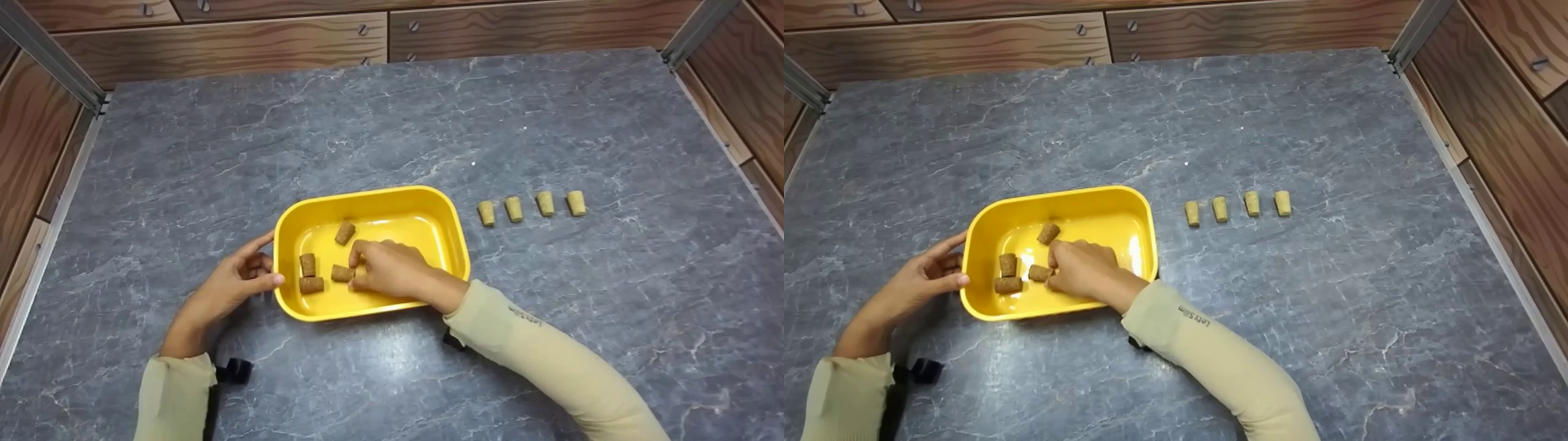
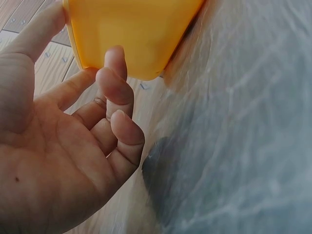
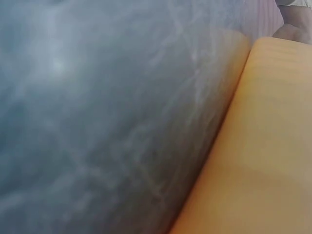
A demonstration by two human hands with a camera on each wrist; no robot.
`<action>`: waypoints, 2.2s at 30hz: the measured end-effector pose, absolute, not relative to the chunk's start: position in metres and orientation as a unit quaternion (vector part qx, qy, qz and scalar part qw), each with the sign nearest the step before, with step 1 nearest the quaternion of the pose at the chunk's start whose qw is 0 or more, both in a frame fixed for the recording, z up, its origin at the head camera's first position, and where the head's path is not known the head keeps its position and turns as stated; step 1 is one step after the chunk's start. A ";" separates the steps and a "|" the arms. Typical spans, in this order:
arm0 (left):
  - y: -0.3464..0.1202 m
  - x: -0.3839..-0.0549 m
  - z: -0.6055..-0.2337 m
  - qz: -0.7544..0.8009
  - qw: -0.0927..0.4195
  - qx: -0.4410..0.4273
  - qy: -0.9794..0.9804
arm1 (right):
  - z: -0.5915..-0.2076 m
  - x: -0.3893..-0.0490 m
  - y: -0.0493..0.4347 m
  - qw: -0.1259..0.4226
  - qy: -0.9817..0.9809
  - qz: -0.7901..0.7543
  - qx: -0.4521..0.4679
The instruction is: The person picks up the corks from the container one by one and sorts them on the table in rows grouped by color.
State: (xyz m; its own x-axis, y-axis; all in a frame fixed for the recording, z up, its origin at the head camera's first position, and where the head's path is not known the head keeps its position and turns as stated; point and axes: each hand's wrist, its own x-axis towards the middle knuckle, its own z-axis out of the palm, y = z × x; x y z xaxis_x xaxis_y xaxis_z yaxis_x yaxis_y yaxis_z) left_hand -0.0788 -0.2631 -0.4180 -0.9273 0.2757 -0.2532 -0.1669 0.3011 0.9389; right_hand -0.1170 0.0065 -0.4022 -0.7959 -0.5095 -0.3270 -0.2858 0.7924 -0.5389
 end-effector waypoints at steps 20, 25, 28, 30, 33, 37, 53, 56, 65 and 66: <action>-0.263 -0.080 -0.420 0.593 0.186 0.037 0.782 | -0.402 -0.117 0.010 0.241 0.872 -0.210 -0.371; -0.265 -0.079 -0.419 0.596 0.180 0.048 0.781 | -0.399 -0.116 0.010 0.212 0.892 -0.202 -0.344; -0.265 -0.078 -0.419 0.593 0.181 0.049 0.783 | -0.397 -0.114 0.012 0.189 0.904 -0.198 -0.328; -0.264 -0.078 -0.419 0.590 0.181 0.047 0.785 | -0.396 -0.113 0.016 0.176 0.910 -0.200 -0.317; -0.264 -0.078 -0.419 0.588 0.181 0.043 0.787 | -0.392 -0.114 0.024 0.160 0.916 -0.220 -0.294; -0.264 -0.077 -0.420 0.590 0.182 0.038 0.786 | -0.385 -0.121 0.039 0.148 0.922 -0.249 -0.259; -0.264 -0.077 -0.420 0.592 0.185 0.047 0.783 | -0.348 -0.120 0.105 0.089 0.901 -0.376 -0.199; -0.265 -0.077 -0.421 0.596 0.189 0.052 0.779 | -0.348 -0.119 0.118 0.078 0.898 -0.390 -0.187; -0.264 -0.078 -0.419 0.600 0.190 0.043 0.776 | -0.351 -0.116 0.154 0.065 0.904 -0.395 -0.152; -0.264 -0.078 -0.419 0.600 0.189 0.042 0.777 | -0.351 -0.115 0.157 0.063 0.905 -0.394 -0.149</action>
